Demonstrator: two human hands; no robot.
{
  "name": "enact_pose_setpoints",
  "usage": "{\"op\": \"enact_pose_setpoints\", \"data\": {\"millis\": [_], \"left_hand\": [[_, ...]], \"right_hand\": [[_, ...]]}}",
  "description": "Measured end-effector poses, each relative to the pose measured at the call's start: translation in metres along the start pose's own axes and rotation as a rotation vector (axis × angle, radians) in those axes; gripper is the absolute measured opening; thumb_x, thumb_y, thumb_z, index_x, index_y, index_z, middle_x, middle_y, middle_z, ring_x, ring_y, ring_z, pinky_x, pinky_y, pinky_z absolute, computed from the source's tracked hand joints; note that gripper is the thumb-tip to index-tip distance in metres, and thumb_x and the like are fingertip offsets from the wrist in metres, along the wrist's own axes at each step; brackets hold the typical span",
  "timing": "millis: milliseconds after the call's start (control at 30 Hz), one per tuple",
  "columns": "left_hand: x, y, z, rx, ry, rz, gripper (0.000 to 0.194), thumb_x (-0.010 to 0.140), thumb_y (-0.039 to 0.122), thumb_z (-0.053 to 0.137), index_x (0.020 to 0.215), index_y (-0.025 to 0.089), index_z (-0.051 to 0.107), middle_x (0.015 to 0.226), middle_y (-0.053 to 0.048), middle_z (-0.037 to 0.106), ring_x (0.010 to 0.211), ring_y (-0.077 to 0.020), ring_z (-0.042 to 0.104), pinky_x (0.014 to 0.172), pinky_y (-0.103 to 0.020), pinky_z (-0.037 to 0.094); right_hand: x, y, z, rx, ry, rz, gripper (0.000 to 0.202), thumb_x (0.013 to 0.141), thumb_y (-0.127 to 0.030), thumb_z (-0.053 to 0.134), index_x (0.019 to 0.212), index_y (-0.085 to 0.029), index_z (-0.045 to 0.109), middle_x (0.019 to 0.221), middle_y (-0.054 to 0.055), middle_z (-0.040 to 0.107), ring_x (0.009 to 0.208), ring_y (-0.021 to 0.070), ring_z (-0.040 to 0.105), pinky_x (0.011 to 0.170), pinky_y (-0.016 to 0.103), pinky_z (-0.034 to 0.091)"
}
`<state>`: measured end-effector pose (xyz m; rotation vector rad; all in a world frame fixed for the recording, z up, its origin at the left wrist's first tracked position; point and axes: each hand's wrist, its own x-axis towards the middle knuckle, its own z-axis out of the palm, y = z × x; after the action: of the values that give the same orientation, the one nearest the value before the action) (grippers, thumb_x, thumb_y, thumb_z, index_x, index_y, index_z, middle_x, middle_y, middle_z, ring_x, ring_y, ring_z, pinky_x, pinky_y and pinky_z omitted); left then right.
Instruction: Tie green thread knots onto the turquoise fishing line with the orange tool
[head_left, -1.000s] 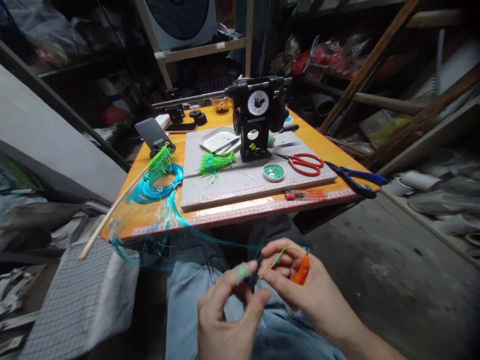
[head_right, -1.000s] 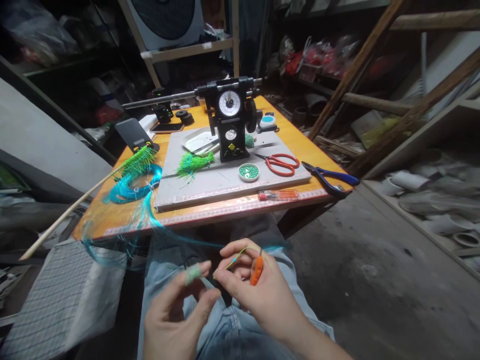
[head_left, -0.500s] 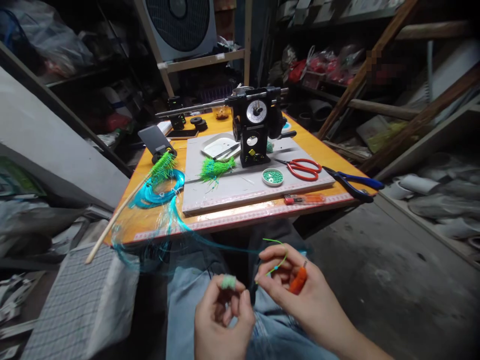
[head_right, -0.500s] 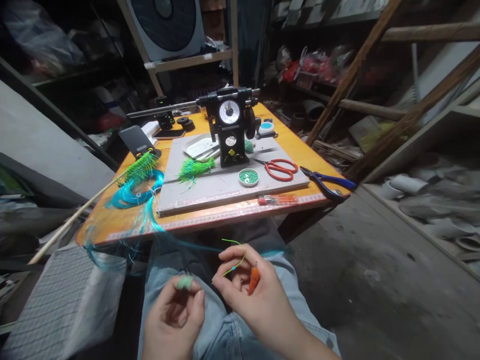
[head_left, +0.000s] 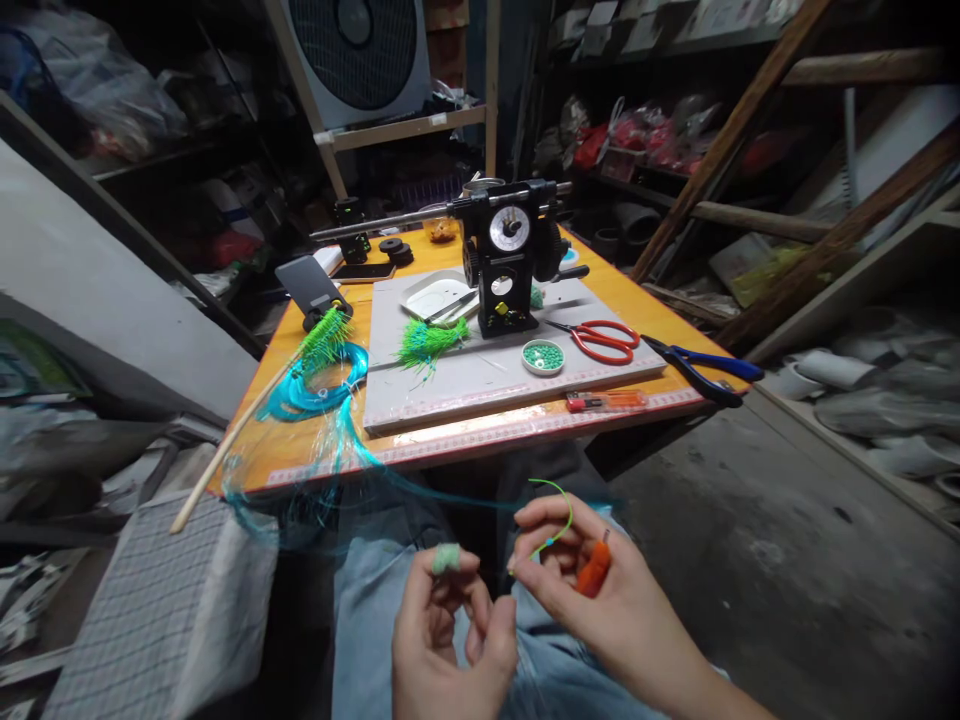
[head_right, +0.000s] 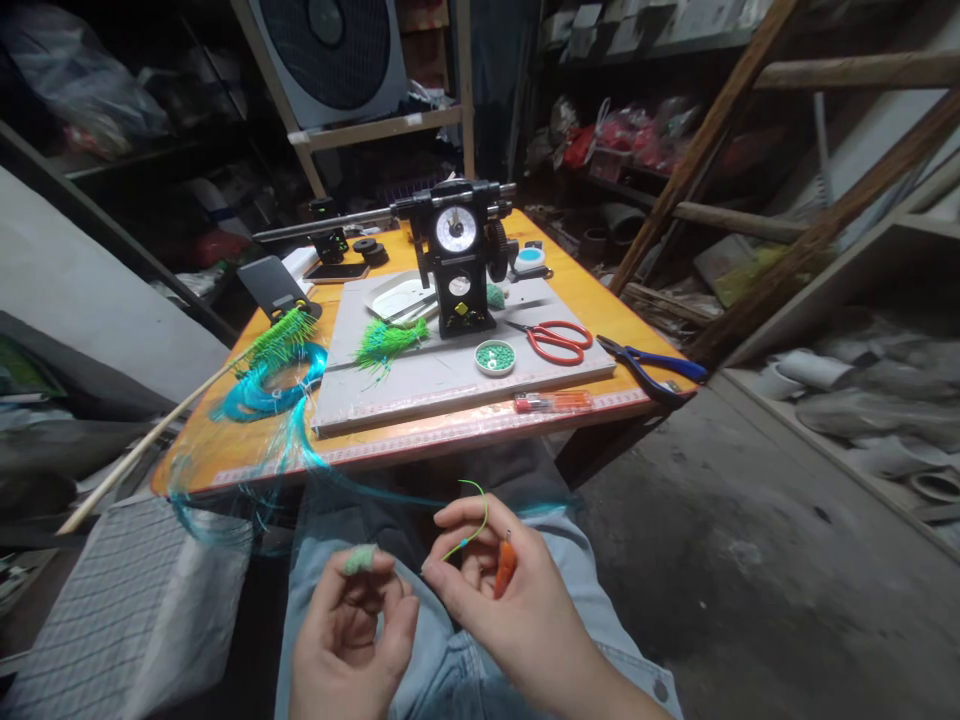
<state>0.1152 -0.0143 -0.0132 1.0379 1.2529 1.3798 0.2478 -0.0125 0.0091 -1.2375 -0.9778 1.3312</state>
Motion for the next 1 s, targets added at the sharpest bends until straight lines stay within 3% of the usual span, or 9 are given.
{"op": "enact_pose_setpoints", "data": {"millis": [100, 167, 300, 367, 433, 500, 600, 800, 1000], "left_hand": [[0.006, 0.005, -0.013, 0.015, -0.090, 0.034, 0.033, 0.069, 0.042, 0.079, 0.088, 0.024, 0.059, 0.062, 0.005, 0.067, 0.066, -0.0121, 0.063, 0.075, -0.020, 0.044], [0.011, 0.010, -0.023, -0.003, -0.212, 0.023, 0.055, 0.064, 0.057, 0.077, 0.105, 0.023, 0.060, 0.071, 0.000, 0.075, 0.075, -0.0172, 0.067, 0.088, -0.027, 0.039], [0.017, 0.016, -0.033, -0.226, -0.417, -0.066, 0.094, 0.059, 0.088, 0.046, 0.123, 0.019, 0.055, 0.071, -0.006, 0.077, 0.075, -0.0273, 0.070, 0.098, -0.042, 0.034], [0.016, 0.017, -0.030, -0.202, -0.406, -0.064, 0.083, 0.066, 0.082, 0.050, 0.120, 0.020, 0.059, 0.070, -0.005, 0.077, 0.071, -0.0247, 0.070, 0.097, -0.040, 0.035], [0.012, 0.016, -0.025, -0.080, -0.328, -0.038, 0.056, 0.072, 0.061, 0.067, 0.112, 0.022, 0.063, 0.066, 0.000, 0.074, 0.066, -0.0189, 0.067, 0.092, -0.033, 0.039], [0.008, 0.015, -0.018, 0.046, -0.236, -0.032, 0.031, 0.072, 0.035, 0.076, 0.100, 0.024, 0.067, 0.061, 0.004, 0.069, 0.060, -0.0138, 0.062, 0.077, -0.025, 0.045], [0.004, 0.014, -0.009, 0.138, -0.155, -0.024, 0.003, 0.073, 0.020, 0.068, 0.074, 0.023, 0.069, 0.056, 0.005, 0.060, 0.050, -0.0106, 0.053, 0.053, -0.019, 0.042], [0.000, 0.011, -0.002, 0.196, -0.110, 0.083, 0.013, 0.070, 0.015, 0.062, 0.059, 0.021, 0.059, 0.053, 0.005, 0.051, 0.048, -0.0090, 0.047, 0.048, -0.018, 0.037], [-0.001, 0.015, 0.002, 0.057, -0.107, 0.108, 0.022, 0.071, 0.010, 0.068, 0.085, 0.027, 0.069, 0.059, 0.006, 0.061, 0.048, -0.0090, 0.052, 0.051, -0.017, 0.042]], "right_hand": [[0.000, -0.004, -0.002, -0.035, 0.004, -0.004, 0.027, 0.083, -0.034, 0.068, 0.101, -0.020, 0.054, 0.080, 0.001, 0.062, 0.053, 0.0077, 0.043, 0.047, 0.020, 0.035], [-0.001, -0.007, -0.003, -0.074, 0.002, 0.003, 0.026, 0.083, -0.033, 0.067, 0.102, -0.021, 0.054, 0.082, 0.002, 0.063, 0.053, 0.0075, 0.044, 0.047, 0.020, 0.035], [-0.003, -0.011, -0.006, -0.130, 0.006, 0.005, 0.025, 0.084, -0.032, 0.066, 0.104, -0.023, 0.053, 0.084, 0.001, 0.063, 0.053, 0.0072, 0.043, 0.048, 0.020, 0.035], [-0.005, -0.011, -0.007, -0.139, -0.002, 0.008, 0.026, 0.085, -0.033, 0.066, 0.105, -0.025, 0.052, 0.084, 0.000, 0.062, 0.052, 0.0066, 0.042, 0.047, 0.019, 0.034], [-0.006, -0.011, -0.008, -0.153, -0.017, 0.013, 0.026, 0.085, -0.034, 0.065, 0.106, -0.025, 0.052, 0.084, 0.000, 0.062, 0.052, 0.0063, 0.041, 0.047, 0.019, 0.033], [-0.006, -0.011, -0.009, -0.171, -0.045, 0.005, 0.026, 0.086, -0.033, 0.065, 0.107, -0.025, 0.052, 0.084, 0.000, 0.063, 0.053, 0.0067, 0.042, 0.047, 0.018, 0.034], [-0.005, -0.010, -0.007, -0.187, -0.058, -0.024, 0.025, 0.087, -0.031, 0.064, 0.108, -0.025, 0.052, 0.084, 0.000, 0.063, 0.054, 0.0074, 0.043, 0.048, 0.018, 0.035], [-0.006, -0.009, -0.003, -0.129, -0.089, 0.008, 0.027, 0.085, -0.032, 0.066, 0.106, -0.022, 0.052, 0.082, 0.000, 0.061, 0.051, 0.0064, 0.037, 0.046, 0.019, 0.030], [-0.004, -0.008, -0.006, 0.006, -0.124, 0.042, 0.030, 0.084, -0.030, 0.068, 0.109, -0.023, 0.052, 0.081, -0.002, 0.059, 0.054, 0.0063, 0.038, 0.050, 0.019, 0.032]]}}
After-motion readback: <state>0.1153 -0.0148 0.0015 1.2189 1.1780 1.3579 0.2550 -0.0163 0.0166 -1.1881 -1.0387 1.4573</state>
